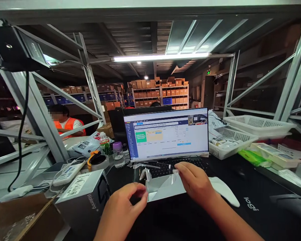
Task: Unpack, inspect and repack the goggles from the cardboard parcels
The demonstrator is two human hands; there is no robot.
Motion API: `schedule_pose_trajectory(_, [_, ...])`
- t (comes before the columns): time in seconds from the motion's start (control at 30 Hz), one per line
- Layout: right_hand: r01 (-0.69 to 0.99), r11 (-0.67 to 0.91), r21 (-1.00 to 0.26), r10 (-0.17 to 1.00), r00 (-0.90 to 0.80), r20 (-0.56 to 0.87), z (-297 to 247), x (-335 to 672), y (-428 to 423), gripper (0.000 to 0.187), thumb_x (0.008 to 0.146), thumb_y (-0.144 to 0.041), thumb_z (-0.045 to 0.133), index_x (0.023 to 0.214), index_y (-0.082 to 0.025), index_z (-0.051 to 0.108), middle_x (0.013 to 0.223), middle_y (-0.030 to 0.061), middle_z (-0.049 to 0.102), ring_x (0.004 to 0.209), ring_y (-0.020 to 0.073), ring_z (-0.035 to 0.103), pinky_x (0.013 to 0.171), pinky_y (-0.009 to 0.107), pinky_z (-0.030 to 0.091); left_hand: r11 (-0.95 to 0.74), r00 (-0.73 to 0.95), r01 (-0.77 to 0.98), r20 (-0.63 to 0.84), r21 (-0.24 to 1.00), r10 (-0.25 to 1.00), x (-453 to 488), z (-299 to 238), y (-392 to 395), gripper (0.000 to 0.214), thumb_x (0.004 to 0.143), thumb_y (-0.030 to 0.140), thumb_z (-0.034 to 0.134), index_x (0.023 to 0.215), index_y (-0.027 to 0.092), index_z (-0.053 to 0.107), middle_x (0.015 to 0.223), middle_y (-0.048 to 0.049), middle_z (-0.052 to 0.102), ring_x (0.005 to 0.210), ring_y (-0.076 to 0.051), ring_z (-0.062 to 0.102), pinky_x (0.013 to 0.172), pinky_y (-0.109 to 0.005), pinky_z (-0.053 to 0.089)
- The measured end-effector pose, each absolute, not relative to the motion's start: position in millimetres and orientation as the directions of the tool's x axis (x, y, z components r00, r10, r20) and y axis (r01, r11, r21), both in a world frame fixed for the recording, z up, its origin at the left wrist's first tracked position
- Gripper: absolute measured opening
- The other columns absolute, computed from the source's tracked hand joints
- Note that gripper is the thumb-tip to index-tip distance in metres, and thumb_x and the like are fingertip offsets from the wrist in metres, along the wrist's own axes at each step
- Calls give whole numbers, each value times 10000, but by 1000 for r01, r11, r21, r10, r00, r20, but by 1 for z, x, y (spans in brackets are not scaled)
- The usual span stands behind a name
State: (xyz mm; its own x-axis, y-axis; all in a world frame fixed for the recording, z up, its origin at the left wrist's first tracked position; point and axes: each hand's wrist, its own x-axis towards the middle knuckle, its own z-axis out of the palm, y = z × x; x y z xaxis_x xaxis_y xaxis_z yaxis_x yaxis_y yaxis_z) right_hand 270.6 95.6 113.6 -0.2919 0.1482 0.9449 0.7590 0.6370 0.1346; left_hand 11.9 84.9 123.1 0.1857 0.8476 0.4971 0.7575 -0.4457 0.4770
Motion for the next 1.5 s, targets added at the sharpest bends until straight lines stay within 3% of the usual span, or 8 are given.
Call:
schedule_pose_trajectory(0.13, [734, 664, 143, 142, -311, 940, 115, 272, 92, 346, 941, -9, 471, 1236, -148, 585, 920, 123, 732, 860, 221, 723, 775, 303, 608, -208, 34, 871, 369, 444, 929, -1, 129, 103, 221, 784, 467, 630, 820, 259, 695, 726, -2, 733, 580, -209, 680, 491, -269, 447])
schedule_pose_trajectory(0.23, [720, 676, 155, 140, -333, 932, 114, 272, 92, 352, 925, 16, 476, 1234, -124, 571, 924, 136, 729, 860, 227, 720, 782, 313, 608, -358, 110, 730, 416, 582, 903, -7, 124, 118, 458, 792, 428, 643, 1203, 228, 635, 799, -10, 737, 553, -168, 655, 522, -248, 470])
schedule_pose_trajectory(0.3, [719, 675, 165, 132, -338, 932, 114, 271, 92, 353, 923, 18, 478, 1234, -124, 563, 923, 133, 728, 856, 227, 718, 781, 316, 610, -417, 155, 658, 429, 627, 890, -8, 120, 121, 504, 850, 464, 595, 1288, 214, 602, 770, -7, 721, 560, -164, 645, 545, -252, 488])
schedule_pose_trajectory(0.5, [723, 676, 141, 147, -320, 936, 115, 269, 90, 356, 932, 8, 452, 1229, -159, 557, 917, 112, 740, 871, 218, 730, 782, 307, 619, -424, 96, 661, 490, 619, 867, -3, 127, 109, 437, 854, 604, 553, 995, 236, 743, 679, 8, 698, 514, -166, 602, 545, -263, 503])
schedule_pose_trajectory(0.83, [718, 676, 167, 119, -330, 937, 116, 261, 84, 312, 914, 14, 472, 1164, -150, 562, 881, 104, 737, 804, 201, 718, 721, 299, 625, -406, 27, 638, 508, 654, 861, -11, 124, 113, 424, 838, 596, 579, 1013, 244, 737, 763, -14, 760, 704, -230, 741, 613, -289, 561])
schedule_pose_trajectory(1.07, [703, 697, 144, 138, -328, 935, 113, 259, 83, 201, 938, -88, 535, 1128, -145, 568, 899, 119, 714, 794, 225, 695, 686, 334, 620, -407, -19, 587, 514, 700, 857, -11, 121, 118, 438, 852, 597, 556, 1015, 231, 734, 811, -21, 760, 647, -201, 732, 610, -291, 559])
schedule_pose_trajectory(1.3, [648, 749, -140, 334, -187, 924, 109, 259, 91, 156, 981, -130, 450, 1074, -194, 558, 975, 114, 677, 925, 224, 675, 809, 350, 597, -653, 23, 515, 752, 556, 659, 2, 123, 95, 196, 932, 406, 583, 994, 278, 718, 739, 44, 708, 646, -121, 678, 655, -224, 509])
schedule_pose_trajectory(1.5, [466, 762, -450, 555, -112, 824, 102, 261, 102, 172, 1020, -214, 440, 1081, -230, 600, 974, 60, 696, 895, 174, 706, 804, 285, 579, -734, 0, 401, 802, 548, 598, 17, 117, 78, 161, 949, 303, 557, 948, 255, 710, 742, 33, 676, 564, -98, 596, 570, -214, 482])
